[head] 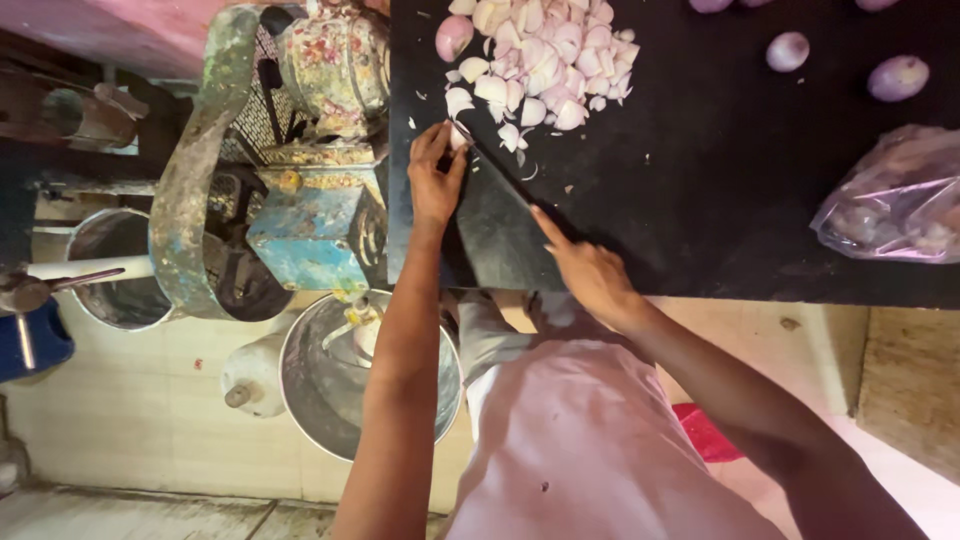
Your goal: The person chops onions with a knife on a dark countertop.
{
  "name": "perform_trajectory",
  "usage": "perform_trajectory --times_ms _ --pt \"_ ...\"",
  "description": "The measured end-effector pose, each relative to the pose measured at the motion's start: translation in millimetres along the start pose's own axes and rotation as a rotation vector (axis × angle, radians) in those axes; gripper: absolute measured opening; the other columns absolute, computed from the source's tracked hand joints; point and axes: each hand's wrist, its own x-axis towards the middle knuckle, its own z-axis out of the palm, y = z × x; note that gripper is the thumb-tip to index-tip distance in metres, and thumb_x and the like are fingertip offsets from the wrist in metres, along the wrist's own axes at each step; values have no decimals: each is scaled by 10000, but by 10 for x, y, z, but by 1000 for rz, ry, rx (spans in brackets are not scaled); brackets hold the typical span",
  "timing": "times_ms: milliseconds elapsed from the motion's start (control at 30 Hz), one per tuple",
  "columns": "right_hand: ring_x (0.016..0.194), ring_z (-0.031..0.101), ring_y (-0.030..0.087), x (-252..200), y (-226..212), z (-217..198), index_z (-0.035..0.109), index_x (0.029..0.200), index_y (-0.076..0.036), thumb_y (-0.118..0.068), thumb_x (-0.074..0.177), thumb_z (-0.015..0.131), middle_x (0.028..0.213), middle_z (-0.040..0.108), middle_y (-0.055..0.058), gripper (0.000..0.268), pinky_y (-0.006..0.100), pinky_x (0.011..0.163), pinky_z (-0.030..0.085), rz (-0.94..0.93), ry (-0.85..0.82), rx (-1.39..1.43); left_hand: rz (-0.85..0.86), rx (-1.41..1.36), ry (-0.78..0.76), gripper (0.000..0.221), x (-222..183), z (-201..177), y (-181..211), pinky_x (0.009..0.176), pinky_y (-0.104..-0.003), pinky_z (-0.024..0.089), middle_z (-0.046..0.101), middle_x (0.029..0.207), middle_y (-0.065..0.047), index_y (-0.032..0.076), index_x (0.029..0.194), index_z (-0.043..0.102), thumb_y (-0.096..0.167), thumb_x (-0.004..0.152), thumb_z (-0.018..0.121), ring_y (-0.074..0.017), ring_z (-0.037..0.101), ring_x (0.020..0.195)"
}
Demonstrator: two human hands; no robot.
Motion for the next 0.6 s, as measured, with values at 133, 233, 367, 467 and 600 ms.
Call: perform_trajectory --times_ms 133,233,367,467,600 --pt "598 699 436 -80 28 -81 178 1640 -391 -349 1078 520 651 681 221 659 576 573 561 186 -182 -100 15 -19 19 428 -31 12 -20 946 -363 566 669 1286 -175 20 1312 685 61 904 811 -313 653 1160" --pt "623 700 449 172 -46 -71 169 1641 -391 -360 1079 506 689 694 223 656 591 604 558 172 -136 -71 15 -72 20 422 -36 -3 -15 933 -358 570 660 1289 -177 9 1300 691 59 898 807 -306 655 1155" --pt "652 704 449 481 -300 -37 116 1639 -421 -384 1091 467 721 703 220 652 606 618 557 170 -194 -83 -40 -87 -4 417 0 4 18 882 -336 581 668 1267 -167 9 1285 695 79 891 814 -289 665 1117" --pt "662 706 447 592 -379 5 109 1632 -420 -387 1089 477 744 704 225 657 588 615 565 109 -154 -65 -68 -79 -27 423 -10 -14 5 886 -331 588 668 1265 -169 3 1297 681 101 905 807 -302 657 1132" --pt "651 710 433 625 -356 37 91 1644 -394 -353 1098 467 744 706 224 664 582 603 564 86 -144 -81 13 1 -3 416 -28 -22 -20 981 -379 545 672 1279 -173 -8 1298 690 103 915 805 -323 654 1168"
